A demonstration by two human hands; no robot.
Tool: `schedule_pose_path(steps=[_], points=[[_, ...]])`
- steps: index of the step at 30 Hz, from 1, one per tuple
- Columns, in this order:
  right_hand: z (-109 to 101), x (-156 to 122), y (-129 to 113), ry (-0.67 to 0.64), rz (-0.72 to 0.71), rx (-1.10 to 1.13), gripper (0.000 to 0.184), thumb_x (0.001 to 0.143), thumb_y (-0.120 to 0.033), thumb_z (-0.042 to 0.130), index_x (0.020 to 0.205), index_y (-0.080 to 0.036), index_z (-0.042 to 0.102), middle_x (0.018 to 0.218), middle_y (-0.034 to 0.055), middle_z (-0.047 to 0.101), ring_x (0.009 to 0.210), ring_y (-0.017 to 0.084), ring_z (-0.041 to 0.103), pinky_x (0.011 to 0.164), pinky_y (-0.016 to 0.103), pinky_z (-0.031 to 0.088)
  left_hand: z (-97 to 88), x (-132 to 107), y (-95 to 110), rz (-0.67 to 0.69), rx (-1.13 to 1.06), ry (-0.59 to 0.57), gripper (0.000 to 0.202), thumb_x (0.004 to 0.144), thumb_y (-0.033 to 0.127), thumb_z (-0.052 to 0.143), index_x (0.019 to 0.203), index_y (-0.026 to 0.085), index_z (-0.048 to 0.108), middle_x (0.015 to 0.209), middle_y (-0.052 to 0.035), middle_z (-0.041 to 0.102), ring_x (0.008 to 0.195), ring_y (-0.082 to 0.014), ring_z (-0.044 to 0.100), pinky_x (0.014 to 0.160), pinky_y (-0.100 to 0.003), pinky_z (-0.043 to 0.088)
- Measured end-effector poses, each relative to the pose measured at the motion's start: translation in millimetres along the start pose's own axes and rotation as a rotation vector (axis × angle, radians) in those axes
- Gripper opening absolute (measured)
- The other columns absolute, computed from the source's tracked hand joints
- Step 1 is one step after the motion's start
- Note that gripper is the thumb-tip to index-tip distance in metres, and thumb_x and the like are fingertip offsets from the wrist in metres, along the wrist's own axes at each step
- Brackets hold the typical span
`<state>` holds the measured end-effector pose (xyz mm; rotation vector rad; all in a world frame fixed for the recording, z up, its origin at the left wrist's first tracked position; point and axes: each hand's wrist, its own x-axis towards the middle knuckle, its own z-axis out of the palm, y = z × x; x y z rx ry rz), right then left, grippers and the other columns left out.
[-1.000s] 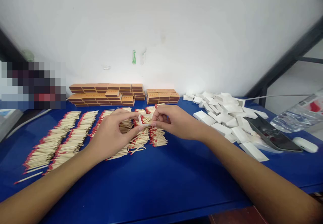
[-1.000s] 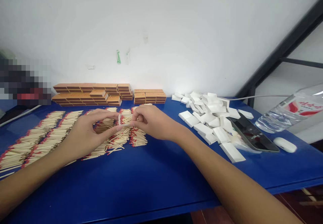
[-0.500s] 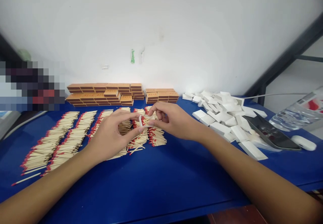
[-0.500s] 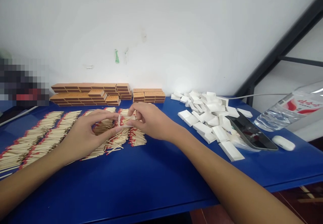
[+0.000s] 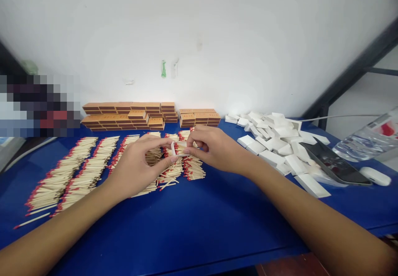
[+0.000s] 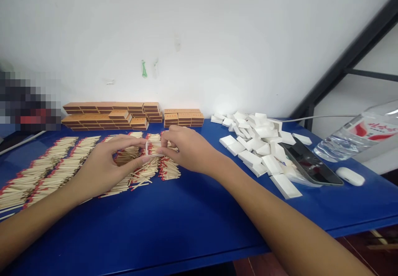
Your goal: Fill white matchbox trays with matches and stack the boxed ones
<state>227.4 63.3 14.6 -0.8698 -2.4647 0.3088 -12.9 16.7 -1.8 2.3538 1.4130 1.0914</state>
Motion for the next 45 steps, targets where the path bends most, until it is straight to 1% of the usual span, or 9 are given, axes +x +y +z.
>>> schedule_pose_path(steps=[6, 13, 18, 22, 26, 30, 36, 41, 45], points=[[-1, 0, -1, 0.023, 0.005, 0.062, 0.003, 0.096, -0.024, 0.064, 0.096, -0.021, 0.065, 0.088, 0.0016, 0.057, 0.077, 0.014, 0.051, 0.068, 0.027, 0.036, -0.6, 1, 0, -0.027, -0.024, -0.015, 0.035, 0.088, 0.052, 0.074, 0.116, 0.031, 0.074, 0.116, -0.0004, 0.075, 0.107, -0.0228, 0.067, 0.096, -0.036, 0.052], [-1, 0, 0, -0.028, 0.004, 0.070, 0.018, 0.098, -0.030, 0.061, 0.083, -0.019, 0.061, 0.083, 0.0009, 0.055, 0.075, 0.013, 0.049, 0.068, 0.027, 0.035, -0.1, 1, 1, -0.008, -0.011, -0.020, 0.031, 0.088, 0.053, 0.072, 0.110, 0.031, 0.075, 0.112, -0.0001, 0.075, 0.103, -0.0236, 0.067, 0.092, -0.035, 0.052], [-1, -1, -3, -0.026, 0.032, 0.075, 0.008, 0.097, -0.027, 0.063, 0.095, -0.020, 0.064, 0.087, 0.0010, 0.058, 0.078, 0.014, 0.051, 0.069, 0.027, 0.036, -0.7, 2, 3, 0.012, -0.001, -0.023, 0.029, 0.090, 0.052, 0.071, 0.109, 0.031, 0.075, 0.111, -0.0003, 0.075, 0.104, -0.0238, 0.067, 0.091, -0.036, 0.051], [0, -1, -6, -0.027, 0.020, 0.088, 0.007, 0.097, -0.026, 0.062, 0.095, -0.021, 0.065, 0.089, 0.0019, 0.059, 0.079, 0.014, 0.053, 0.070, 0.027, 0.037, -0.1, 2, 2, -0.016, -0.026, -0.041, 0.032, 0.090, 0.053, 0.070, 0.113, 0.031, 0.075, 0.112, -0.0011, 0.075, 0.105, -0.0244, 0.067, 0.094, -0.037, 0.052], [-3, 3, 4, 0.079, 0.021, 0.074, 0.012, 0.098, -0.029, 0.060, 0.093, -0.020, 0.066, 0.083, 0.0019, 0.060, 0.074, 0.014, 0.051, 0.069, 0.028, 0.038, 0.0, 1, 2, -0.049, -0.025, -0.020, 0.037, 0.088, 0.057, 0.071, 0.114, 0.031, 0.075, 0.118, -0.0020, 0.075, 0.109, -0.0257, 0.067, 0.097, -0.038, 0.052], [-10, 5, 34, 0.217, 0.184, -0.048, 0.017, 0.096, -0.031, 0.059, 0.087, -0.019, 0.066, 0.078, 0.0024, 0.061, 0.069, 0.015, 0.051, 0.066, 0.030, 0.036, -1.6, 1, 3, -0.096, -0.024, 0.012, 0.040, 0.088, 0.055, 0.072, 0.116, 0.028, 0.075, 0.122, -0.0020, 0.074, 0.114, -0.0252, 0.067, 0.101, -0.036, 0.051], [-8, 1, 74, 0.014, 0.363, -0.187, 0.017, 0.090, -0.033, 0.065, 0.084, -0.017, 0.068, 0.079, 0.0038, 0.065, 0.069, 0.015, 0.054, 0.062, 0.029, 0.034, -3.3, 2, 1, -0.123, -0.019, 0.028, 0.041, 0.087, 0.053, 0.073, 0.118, 0.026, 0.074, 0.122, -0.0035, 0.074, 0.115, -0.0259, 0.067, 0.102, -0.038, 0.052], [3, 1, 80, -0.038, 0.373, -0.183, 0.014, 0.089, -0.030, 0.064, 0.083, -0.018, 0.065, 0.077, 0.0034, 0.065, 0.068, 0.015, 0.054, 0.061, 0.028, 0.034, -3.5, 3, -1, -0.101, 0.004, 0.031, 0.039, 0.088, 0.054, 0.072, 0.115, 0.027, 0.075, 0.121, -0.0029, 0.075, 0.115, -0.0261, 0.067, 0.103, -0.039, 0.051], [1, 2, 79, -0.066, 0.395, -0.172, 0.015, 0.090, -0.030, 0.062, 0.080, -0.018, 0.063, 0.074, 0.0036, 0.065, 0.065, 0.015, 0.053, 0.060, 0.029, 0.034, -3.0, 2, 1, -0.100, 0.001, 0.030, 0.039, 0.088, 0.055, 0.071, 0.113, 0.026, 0.075, 0.121, -0.0036, 0.075, 0.114, -0.0264, 0.067, 0.104, -0.040, 0.051]])
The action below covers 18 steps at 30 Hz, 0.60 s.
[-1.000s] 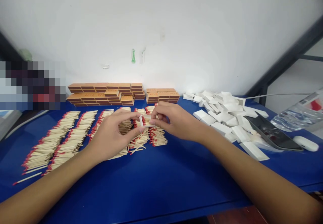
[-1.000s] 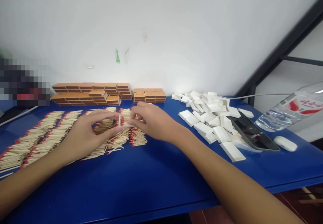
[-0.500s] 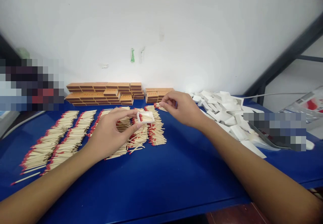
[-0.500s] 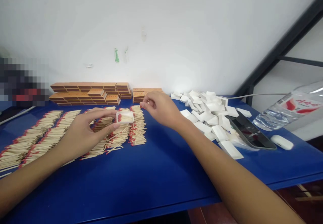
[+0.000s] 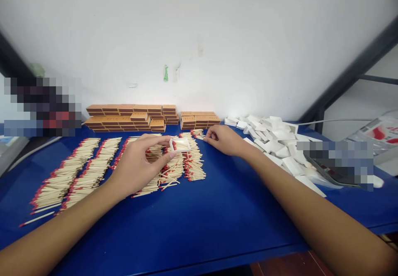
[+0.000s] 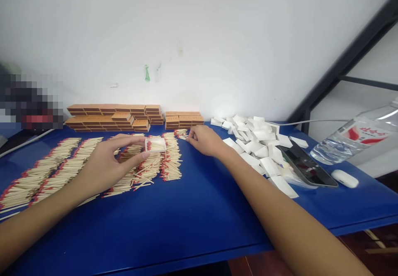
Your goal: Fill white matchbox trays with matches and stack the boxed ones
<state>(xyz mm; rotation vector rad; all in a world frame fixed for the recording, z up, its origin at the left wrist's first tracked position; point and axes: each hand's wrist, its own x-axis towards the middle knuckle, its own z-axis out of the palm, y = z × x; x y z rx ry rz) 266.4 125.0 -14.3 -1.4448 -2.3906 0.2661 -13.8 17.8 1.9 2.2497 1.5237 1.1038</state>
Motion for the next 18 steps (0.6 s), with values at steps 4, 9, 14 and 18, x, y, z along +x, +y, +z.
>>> schedule_pose_path(steps=[4, 9, 14, 18], points=[[-11, -3, 0, -0.018, 0.029, -0.007, 0.013, 0.087, -0.026, 0.064, 0.077, -0.018, 0.062, 0.073, 0.0037, 0.066, 0.065, 0.016, 0.054, 0.059, 0.029, 0.035, -0.1, 0, 0, -0.015, -0.005, 0.001, 0.041, 0.087, 0.056, 0.071, 0.116, 0.028, 0.074, 0.120, -0.0030, 0.075, 0.114, -0.0264, 0.067, 0.102, -0.040, 0.052], [-18, -5, 2, -0.029, 0.034, 0.031, 0.012, 0.088, -0.025, 0.062, 0.080, -0.018, 0.064, 0.072, 0.0028, 0.066, 0.063, 0.015, 0.056, 0.059, 0.029, 0.038, 0.2, 1, -2, -0.013, -0.004, -0.010, 0.042, 0.087, 0.056, 0.071, 0.117, 0.026, 0.074, 0.121, -0.0040, 0.074, 0.114, -0.0268, 0.067, 0.102, -0.040, 0.052], [-15, -4, 3, -0.039, 0.034, 0.002, 0.010, 0.087, -0.024, 0.063, 0.080, -0.018, 0.065, 0.074, 0.0035, 0.067, 0.066, 0.016, 0.058, 0.060, 0.030, 0.039, 0.3, 0, 0, 0.005, 0.000, -0.021, 0.042, 0.088, 0.057, 0.070, 0.117, 0.026, 0.074, 0.121, -0.0038, 0.074, 0.114, -0.0262, 0.067, 0.103, -0.040, 0.051], [-11, -4, -1, -0.045, 0.051, -0.012, 0.010, 0.087, -0.026, 0.064, 0.081, -0.018, 0.065, 0.075, 0.0044, 0.068, 0.067, 0.017, 0.058, 0.060, 0.030, 0.037, -0.8, 0, 0, 0.004, 0.003, -0.020, 0.041, 0.089, 0.055, 0.070, 0.118, 0.027, 0.074, 0.122, -0.0044, 0.074, 0.115, -0.0266, 0.066, 0.104, -0.041, 0.051]])
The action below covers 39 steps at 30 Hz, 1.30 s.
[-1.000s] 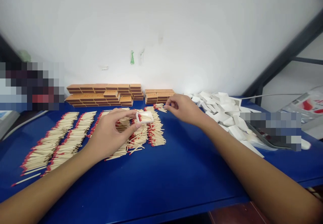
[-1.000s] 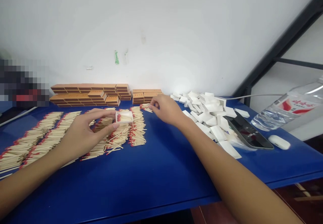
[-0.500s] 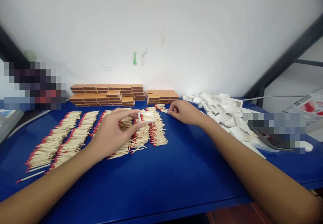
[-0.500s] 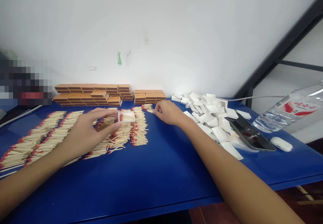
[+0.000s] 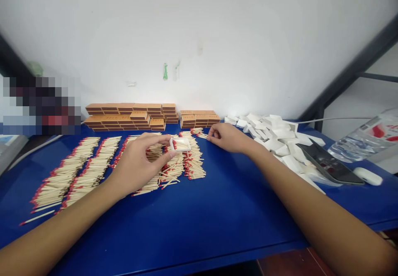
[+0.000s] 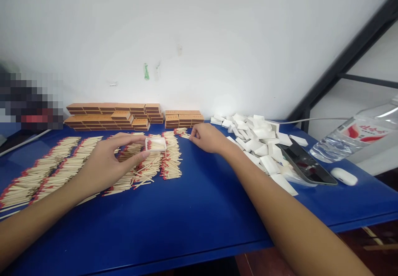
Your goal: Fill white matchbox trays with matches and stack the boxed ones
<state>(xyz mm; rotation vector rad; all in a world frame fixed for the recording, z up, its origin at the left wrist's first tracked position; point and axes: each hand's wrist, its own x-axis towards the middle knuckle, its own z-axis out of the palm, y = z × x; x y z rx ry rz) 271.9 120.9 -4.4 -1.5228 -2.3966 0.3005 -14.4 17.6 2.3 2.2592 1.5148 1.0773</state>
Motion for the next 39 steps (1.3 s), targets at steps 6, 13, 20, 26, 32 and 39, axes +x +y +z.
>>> schedule_pose_path(steps=[6, 13, 20, 26, 32, 39], points=[[1, -1, -3, -0.027, -0.009, 0.014, 0.007, 0.088, -0.021, 0.062, 0.082, -0.018, 0.063, 0.080, 0.0059, 0.069, 0.067, 0.016, 0.057, 0.061, 0.029, 0.037, 1.5, 0, -2, 0.020, -0.001, 0.004, 0.041, 0.088, 0.057, 0.070, 0.116, 0.027, 0.074, 0.121, -0.0038, 0.074, 0.114, -0.0260, 0.067, 0.102, -0.040, 0.051], [-10, -3, 2, 0.040, -0.063, 0.093, 0.008, 0.090, -0.023, 0.059, 0.084, -0.018, 0.063, 0.073, 0.0028, 0.066, 0.064, 0.016, 0.056, 0.061, 0.030, 0.039, 1.2, 0, -1, 0.012, -0.008, -0.003, 0.044, 0.088, 0.057, 0.070, 0.118, 0.026, 0.074, 0.121, -0.0044, 0.074, 0.113, -0.0259, 0.067, 0.101, -0.039, 0.051], [-22, -25, -46, 0.068, -0.280, 0.273, 0.018, 0.098, -0.034, 0.055, 0.090, -0.020, 0.061, 0.080, 0.0014, 0.063, 0.068, 0.014, 0.051, 0.062, 0.029, 0.038, 2.2, 1, -3, 0.021, -0.003, -0.015, 0.044, 0.089, 0.056, 0.070, 0.121, 0.026, 0.074, 0.124, -0.0053, 0.074, 0.116, -0.0270, 0.066, 0.103, -0.042, 0.050], [-19, -37, -70, 0.057, -0.448, 0.198, 0.012, 0.098, -0.024, 0.054, 0.088, -0.020, 0.058, 0.083, 0.0012, 0.060, 0.071, 0.013, 0.049, 0.065, 0.028, 0.035, 0.3, 2, 4, -0.082, -0.102, -0.069, 0.038, 0.088, 0.052, 0.072, 0.117, 0.027, 0.076, 0.117, -0.0025, 0.077, 0.105, -0.0244, 0.070, 0.097, -0.037, 0.054], [-17, -37, -69, 0.104, -0.473, 0.113, 0.009, 0.095, -0.018, 0.057, 0.086, -0.020, 0.058, 0.083, 0.0010, 0.057, 0.073, 0.013, 0.049, 0.067, 0.028, 0.034, 0.2, 2, 7, -0.063, -0.112, -0.073, 0.036, 0.086, 0.053, 0.074, 0.112, 0.029, 0.077, 0.120, 0.0001, 0.076, 0.112, -0.0239, 0.069, 0.100, -0.033, 0.052], [-10, -34, -69, 0.115, -0.483, 0.222, 0.007, 0.093, -0.022, 0.065, 0.087, -0.020, 0.063, 0.074, -0.0025, 0.052, 0.070, 0.012, 0.048, 0.067, 0.026, 0.035, 1.8, 1, 6, -0.054, -0.127, -0.075, 0.035, 0.085, 0.052, 0.074, 0.111, 0.028, 0.077, 0.117, -0.0004, 0.077, 0.110, -0.0241, 0.070, 0.100, -0.034, 0.052]])
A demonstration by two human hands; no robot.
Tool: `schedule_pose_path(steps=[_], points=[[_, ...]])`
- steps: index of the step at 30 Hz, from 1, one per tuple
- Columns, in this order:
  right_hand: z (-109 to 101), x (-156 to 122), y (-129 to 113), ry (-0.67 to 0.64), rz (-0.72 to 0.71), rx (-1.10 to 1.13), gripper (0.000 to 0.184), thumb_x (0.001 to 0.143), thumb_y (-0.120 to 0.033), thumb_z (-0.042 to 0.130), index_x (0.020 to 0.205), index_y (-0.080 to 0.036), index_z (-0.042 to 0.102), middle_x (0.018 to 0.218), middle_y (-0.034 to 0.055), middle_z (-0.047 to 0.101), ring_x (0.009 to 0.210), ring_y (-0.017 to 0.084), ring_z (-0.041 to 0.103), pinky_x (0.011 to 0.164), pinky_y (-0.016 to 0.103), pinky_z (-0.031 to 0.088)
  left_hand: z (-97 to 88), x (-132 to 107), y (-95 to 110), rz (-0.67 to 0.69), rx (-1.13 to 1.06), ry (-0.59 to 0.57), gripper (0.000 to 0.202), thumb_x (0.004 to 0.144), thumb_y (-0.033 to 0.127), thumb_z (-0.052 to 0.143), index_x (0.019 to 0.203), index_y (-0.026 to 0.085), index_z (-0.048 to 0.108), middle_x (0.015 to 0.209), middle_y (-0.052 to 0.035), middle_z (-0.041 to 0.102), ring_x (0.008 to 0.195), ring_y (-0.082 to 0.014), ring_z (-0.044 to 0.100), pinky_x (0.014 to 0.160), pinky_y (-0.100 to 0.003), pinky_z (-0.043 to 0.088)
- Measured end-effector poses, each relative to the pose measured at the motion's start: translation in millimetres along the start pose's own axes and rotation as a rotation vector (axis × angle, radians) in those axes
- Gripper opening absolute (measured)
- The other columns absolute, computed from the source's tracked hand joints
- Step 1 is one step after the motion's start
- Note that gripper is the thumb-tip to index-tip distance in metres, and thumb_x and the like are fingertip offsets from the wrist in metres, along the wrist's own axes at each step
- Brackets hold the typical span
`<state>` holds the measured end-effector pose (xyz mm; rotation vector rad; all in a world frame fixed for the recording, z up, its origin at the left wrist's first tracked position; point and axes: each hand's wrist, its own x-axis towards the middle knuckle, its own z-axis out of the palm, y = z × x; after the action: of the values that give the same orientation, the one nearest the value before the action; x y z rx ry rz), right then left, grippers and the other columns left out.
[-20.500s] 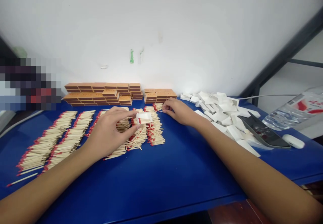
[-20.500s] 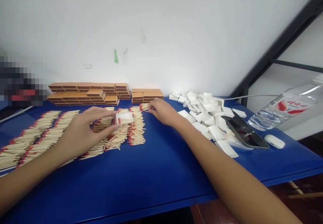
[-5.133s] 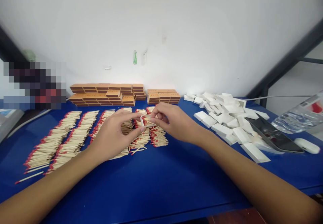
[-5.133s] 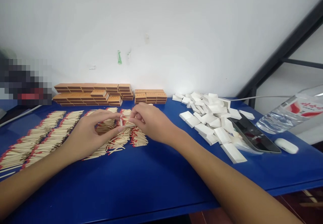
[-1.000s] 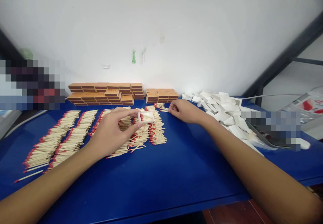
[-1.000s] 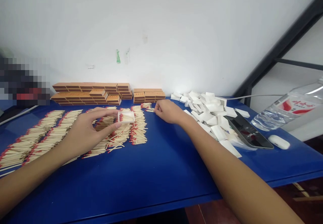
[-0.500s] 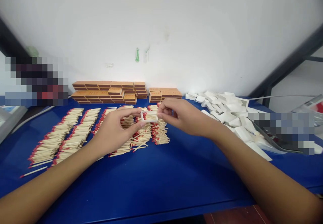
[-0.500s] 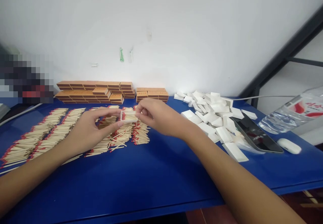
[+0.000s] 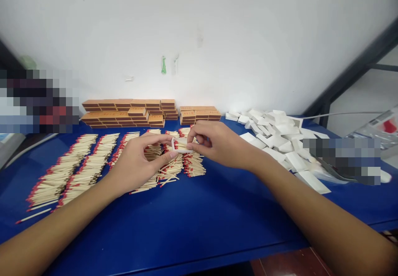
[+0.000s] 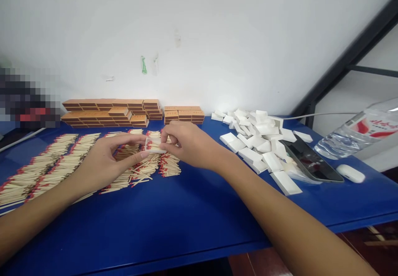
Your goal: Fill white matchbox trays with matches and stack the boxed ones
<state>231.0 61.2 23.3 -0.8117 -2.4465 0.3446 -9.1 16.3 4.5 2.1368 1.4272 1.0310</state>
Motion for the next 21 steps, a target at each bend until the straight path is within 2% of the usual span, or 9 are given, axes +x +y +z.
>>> schedule_pose_path(steps=[4, 7, 10, 12, 15, 21], points=[[-3, 2, 4, 0.037, 0.032, 0.063, 0.015, 0.095, -0.030, 0.063, 0.085, -0.020, 0.065, 0.074, -0.0017, 0.054, 0.067, 0.012, 0.047, 0.064, 0.027, 0.035, -0.9, 0, -1, -0.005, 0.011, 0.023, 0.038, 0.085, 0.053, 0.074, 0.113, 0.027, 0.077, 0.118, -0.0014, 0.077, 0.107, -0.0238, 0.071, 0.101, -0.035, 0.052], [-10, 3, 19, 0.148, 0.171, 0.033, 0.020, 0.095, -0.035, 0.062, 0.084, -0.019, 0.067, 0.069, -0.0015, 0.056, 0.062, 0.012, 0.047, 0.060, 0.028, 0.034, -1.3, 1, -2, -0.005, 0.025, 0.051, 0.040, 0.085, 0.054, 0.074, 0.115, 0.027, 0.076, 0.119, -0.0015, 0.076, 0.109, -0.0238, 0.070, 0.100, -0.034, 0.053], [-14, 3, 45, 0.196, 0.335, -0.137, 0.018, 0.091, -0.031, 0.064, 0.080, -0.018, 0.067, 0.066, -0.0008, 0.057, 0.061, 0.013, 0.048, 0.059, 0.029, 0.033, -0.9, 1, -2, -0.002, 0.031, 0.065, 0.041, 0.085, 0.055, 0.074, 0.115, 0.027, 0.076, 0.119, -0.0016, 0.077, 0.111, -0.0238, 0.070, 0.100, -0.034, 0.054], [-13, 1, 62, 0.129, 0.386, -0.219, 0.015, 0.088, -0.029, 0.066, 0.078, -0.018, 0.069, 0.068, 0.0008, 0.060, 0.063, 0.014, 0.050, 0.060, 0.029, 0.034, -0.4, 1, -2, 0.000, 0.035, 0.063, 0.041, 0.085, 0.055, 0.074, 0.114, 0.027, 0.076, 0.120, -0.0019, 0.076, 0.113, -0.0245, 0.070, 0.101, -0.035, 0.053], [-6, -1, 79, -0.016, 0.397, -0.215, 0.014, 0.087, -0.029, 0.068, 0.079, -0.018, 0.071, 0.072, 0.0022, 0.064, 0.065, 0.015, 0.053, 0.060, 0.029, 0.035, -0.1, 1, -2, 0.007, 0.043, 0.059, 0.040, 0.085, 0.055, 0.074, 0.112, 0.026, 0.077, 0.121, -0.0022, 0.076, 0.115, -0.0255, 0.069, 0.100, -0.035, 0.054], [-1, -1, 79, -0.115, 0.451, -0.173, 0.015, 0.091, -0.028, 0.063, 0.082, -0.018, 0.067, 0.074, 0.0037, 0.067, 0.066, 0.016, 0.056, 0.060, 0.029, 0.036, -2.7, 0, -1, 0.002, 0.052, 0.070, 0.040, 0.086, 0.052, 0.074, 0.117, 0.027, 0.075, 0.117, -0.0018, 0.077, 0.107, -0.0235, 0.071, 0.098, -0.034, 0.055]])
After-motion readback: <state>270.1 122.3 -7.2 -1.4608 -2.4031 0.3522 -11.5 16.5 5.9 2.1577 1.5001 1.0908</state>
